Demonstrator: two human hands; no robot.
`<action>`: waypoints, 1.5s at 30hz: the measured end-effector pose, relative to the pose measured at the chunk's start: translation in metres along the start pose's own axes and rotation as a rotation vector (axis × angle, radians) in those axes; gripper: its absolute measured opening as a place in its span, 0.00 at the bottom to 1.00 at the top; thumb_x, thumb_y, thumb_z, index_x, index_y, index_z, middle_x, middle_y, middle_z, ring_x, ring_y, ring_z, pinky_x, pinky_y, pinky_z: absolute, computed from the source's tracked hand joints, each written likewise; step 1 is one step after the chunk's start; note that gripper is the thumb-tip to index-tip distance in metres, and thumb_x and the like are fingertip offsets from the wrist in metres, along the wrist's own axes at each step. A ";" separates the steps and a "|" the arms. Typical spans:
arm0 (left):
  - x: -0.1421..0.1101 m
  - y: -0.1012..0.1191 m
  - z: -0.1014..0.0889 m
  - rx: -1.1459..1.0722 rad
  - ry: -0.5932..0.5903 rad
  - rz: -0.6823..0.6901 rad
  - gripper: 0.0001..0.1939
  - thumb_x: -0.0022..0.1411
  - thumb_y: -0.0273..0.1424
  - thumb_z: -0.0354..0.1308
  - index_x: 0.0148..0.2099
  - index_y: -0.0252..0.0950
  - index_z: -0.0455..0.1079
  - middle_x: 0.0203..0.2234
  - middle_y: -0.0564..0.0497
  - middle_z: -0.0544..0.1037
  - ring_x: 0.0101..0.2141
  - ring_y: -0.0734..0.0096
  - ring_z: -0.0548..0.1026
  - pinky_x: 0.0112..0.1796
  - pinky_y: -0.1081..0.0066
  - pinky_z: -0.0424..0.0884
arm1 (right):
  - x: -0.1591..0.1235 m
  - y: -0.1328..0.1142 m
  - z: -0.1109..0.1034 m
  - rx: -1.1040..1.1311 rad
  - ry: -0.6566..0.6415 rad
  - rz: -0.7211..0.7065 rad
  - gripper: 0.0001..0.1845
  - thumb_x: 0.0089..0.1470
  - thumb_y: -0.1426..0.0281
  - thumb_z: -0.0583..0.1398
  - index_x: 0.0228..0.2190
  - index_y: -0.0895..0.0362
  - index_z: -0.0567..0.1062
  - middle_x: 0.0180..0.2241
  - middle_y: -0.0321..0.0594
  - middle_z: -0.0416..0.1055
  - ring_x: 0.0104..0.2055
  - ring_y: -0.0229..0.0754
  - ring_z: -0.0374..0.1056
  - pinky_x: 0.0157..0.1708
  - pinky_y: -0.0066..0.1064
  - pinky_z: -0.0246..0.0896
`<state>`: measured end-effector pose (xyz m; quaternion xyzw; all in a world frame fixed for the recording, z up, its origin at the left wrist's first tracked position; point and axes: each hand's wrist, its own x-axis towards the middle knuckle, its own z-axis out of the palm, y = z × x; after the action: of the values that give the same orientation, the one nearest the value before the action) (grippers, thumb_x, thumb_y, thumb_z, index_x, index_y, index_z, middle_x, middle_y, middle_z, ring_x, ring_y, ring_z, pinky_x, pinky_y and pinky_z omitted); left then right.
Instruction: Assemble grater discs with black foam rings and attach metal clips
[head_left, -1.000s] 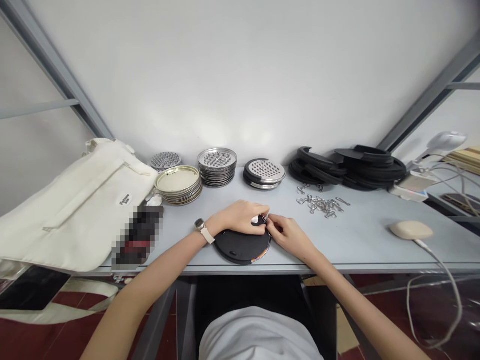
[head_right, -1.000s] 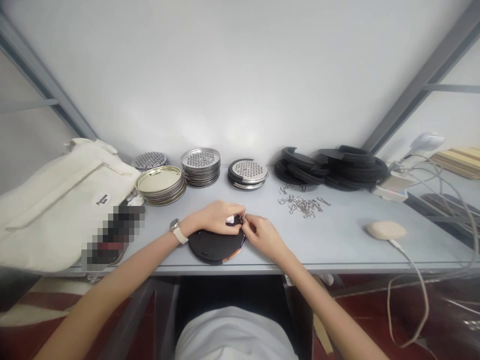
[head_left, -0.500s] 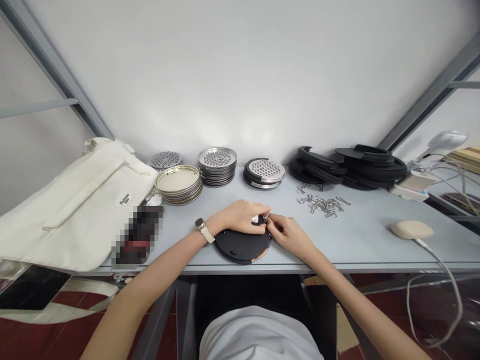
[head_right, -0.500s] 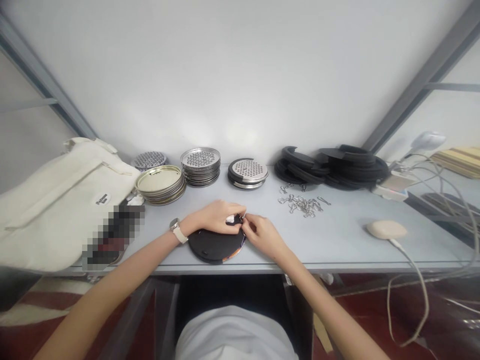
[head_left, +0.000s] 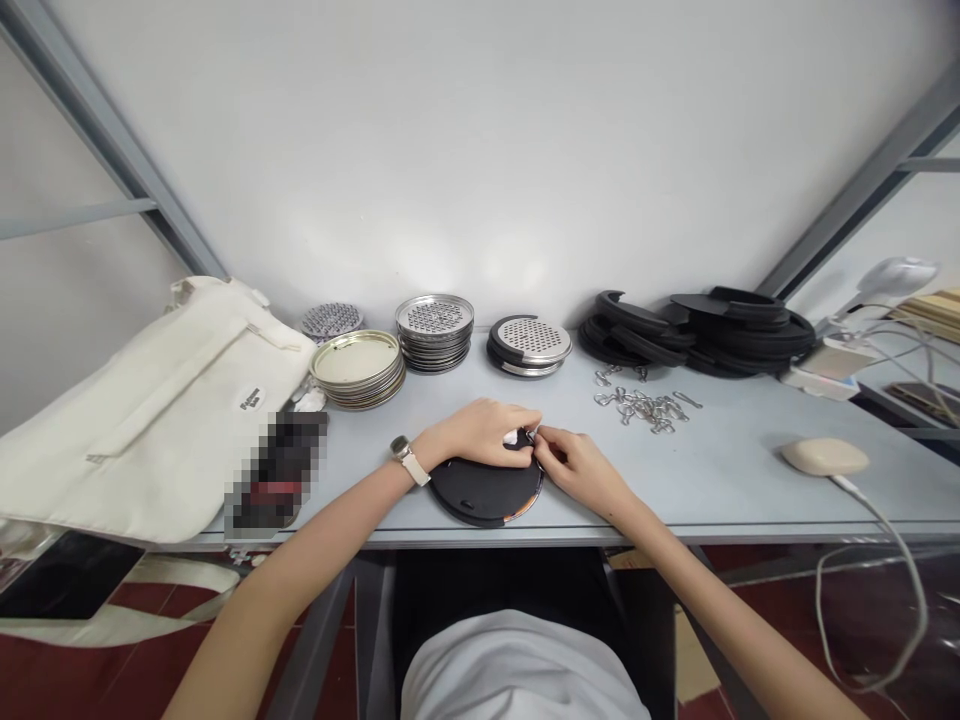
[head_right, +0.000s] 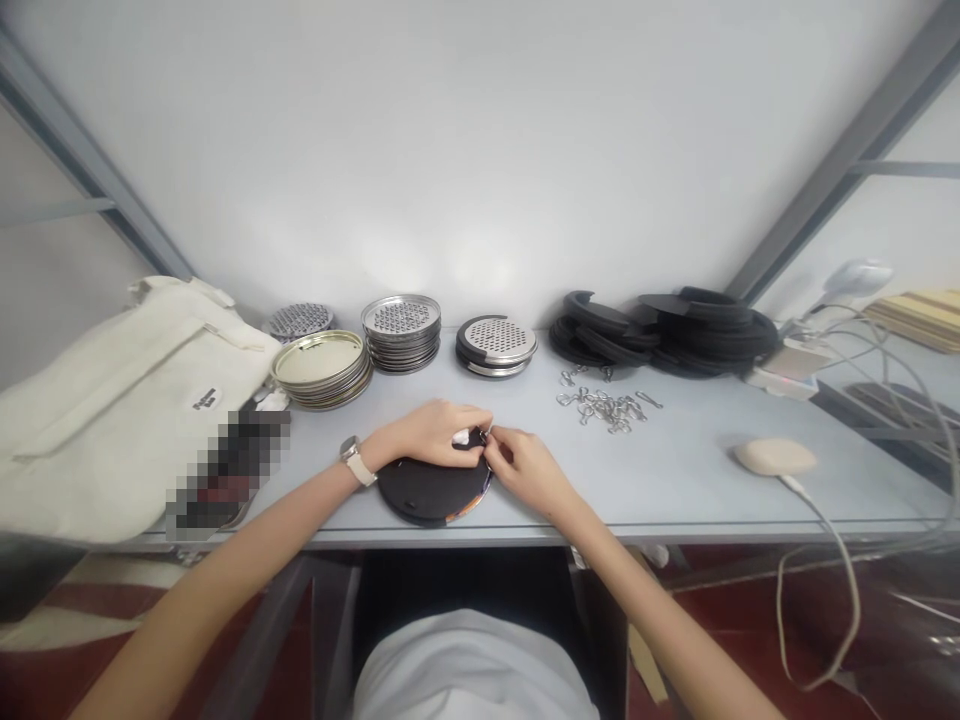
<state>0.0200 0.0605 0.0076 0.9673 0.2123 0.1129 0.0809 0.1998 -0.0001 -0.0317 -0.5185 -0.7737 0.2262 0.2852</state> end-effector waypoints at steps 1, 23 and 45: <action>0.000 0.000 0.000 0.003 0.000 0.001 0.07 0.57 0.35 0.53 0.36 0.38 0.62 0.30 0.53 0.74 0.28 0.72 0.68 0.28 0.72 0.56 | 0.000 0.000 0.000 0.001 0.000 -0.002 0.14 0.59 0.67 0.48 0.21 0.55 0.59 0.18 0.31 0.61 0.21 0.34 0.55 0.24 0.27 0.45; 0.000 0.000 0.000 0.016 -0.013 -0.008 0.08 0.58 0.35 0.52 0.37 0.37 0.63 0.31 0.52 0.74 0.28 0.70 0.69 0.28 0.72 0.56 | -0.001 0.000 -0.001 -0.007 0.007 -0.012 0.14 0.59 0.67 0.48 0.21 0.55 0.58 0.19 0.32 0.63 0.21 0.34 0.56 0.24 0.27 0.46; 0.000 -0.002 0.001 -0.031 -0.001 -0.030 0.08 0.57 0.36 0.53 0.37 0.38 0.63 0.27 0.55 0.74 0.26 0.73 0.67 0.28 0.72 0.57 | -0.002 0.001 0.000 -0.053 0.031 -0.021 0.15 0.58 0.67 0.49 0.20 0.55 0.57 0.18 0.32 0.61 0.20 0.34 0.55 0.23 0.27 0.45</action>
<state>0.0198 0.0622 0.0062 0.9626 0.2252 0.1146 0.0975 0.2013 -0.0019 -0.0326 -0.5214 -0.7802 0.1946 0.2856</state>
